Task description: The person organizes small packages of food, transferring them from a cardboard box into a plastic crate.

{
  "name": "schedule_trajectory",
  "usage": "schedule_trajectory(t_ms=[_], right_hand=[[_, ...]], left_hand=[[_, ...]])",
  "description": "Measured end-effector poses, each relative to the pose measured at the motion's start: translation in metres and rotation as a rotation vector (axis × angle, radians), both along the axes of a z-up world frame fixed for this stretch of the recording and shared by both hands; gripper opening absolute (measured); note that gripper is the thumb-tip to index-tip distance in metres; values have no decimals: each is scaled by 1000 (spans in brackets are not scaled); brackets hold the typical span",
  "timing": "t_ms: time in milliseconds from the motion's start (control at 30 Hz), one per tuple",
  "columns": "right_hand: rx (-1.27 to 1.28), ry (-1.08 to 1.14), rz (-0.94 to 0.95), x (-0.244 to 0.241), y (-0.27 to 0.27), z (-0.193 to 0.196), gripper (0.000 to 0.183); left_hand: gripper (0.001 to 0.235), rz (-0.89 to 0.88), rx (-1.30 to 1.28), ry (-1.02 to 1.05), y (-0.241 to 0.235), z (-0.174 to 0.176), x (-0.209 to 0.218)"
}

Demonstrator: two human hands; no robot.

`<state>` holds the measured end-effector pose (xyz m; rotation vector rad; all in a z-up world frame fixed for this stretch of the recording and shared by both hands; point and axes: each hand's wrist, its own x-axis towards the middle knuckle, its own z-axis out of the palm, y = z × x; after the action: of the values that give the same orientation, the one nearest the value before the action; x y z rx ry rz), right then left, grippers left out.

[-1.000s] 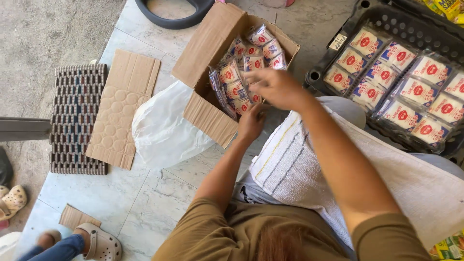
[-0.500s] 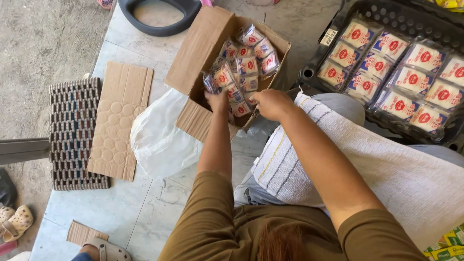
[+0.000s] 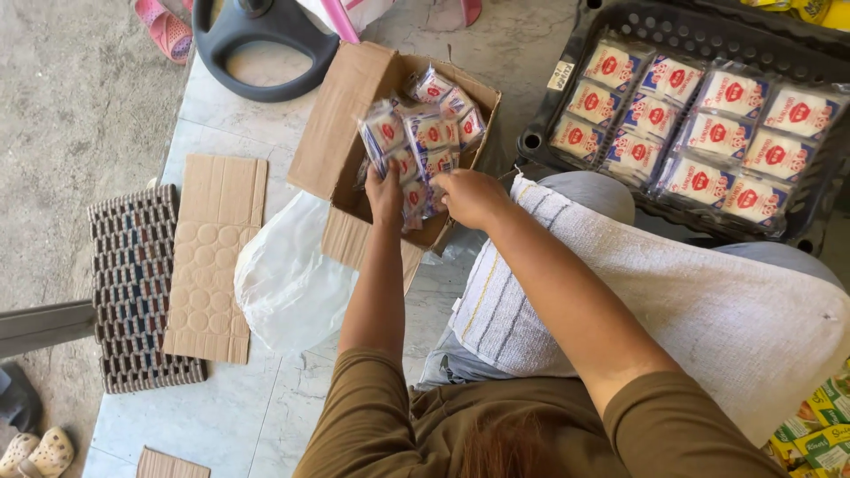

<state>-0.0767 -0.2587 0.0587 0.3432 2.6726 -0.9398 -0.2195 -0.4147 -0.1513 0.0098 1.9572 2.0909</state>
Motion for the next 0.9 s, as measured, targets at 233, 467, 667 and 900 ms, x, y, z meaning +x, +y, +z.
schedule_trajectory(t_ms=[233, 467, 667, 900], right_hand=[[-715, 591, -516, -19, 69, -24, 54], [-1041, 598, -611, 72, 172, 74, 42], [-743, 763, -715, 161, 279, 46, 44], [-347, 935, -944, 202, 362, -82, 28]], left_hand=[[36, -188, 351, 62, 93, 186, 0], [61, -411, 404, 99, 254, 234, 59], [48, -687, 456, 29, 365, 233, 137], [39, -906, 457, 271, 402, 189, 187]])
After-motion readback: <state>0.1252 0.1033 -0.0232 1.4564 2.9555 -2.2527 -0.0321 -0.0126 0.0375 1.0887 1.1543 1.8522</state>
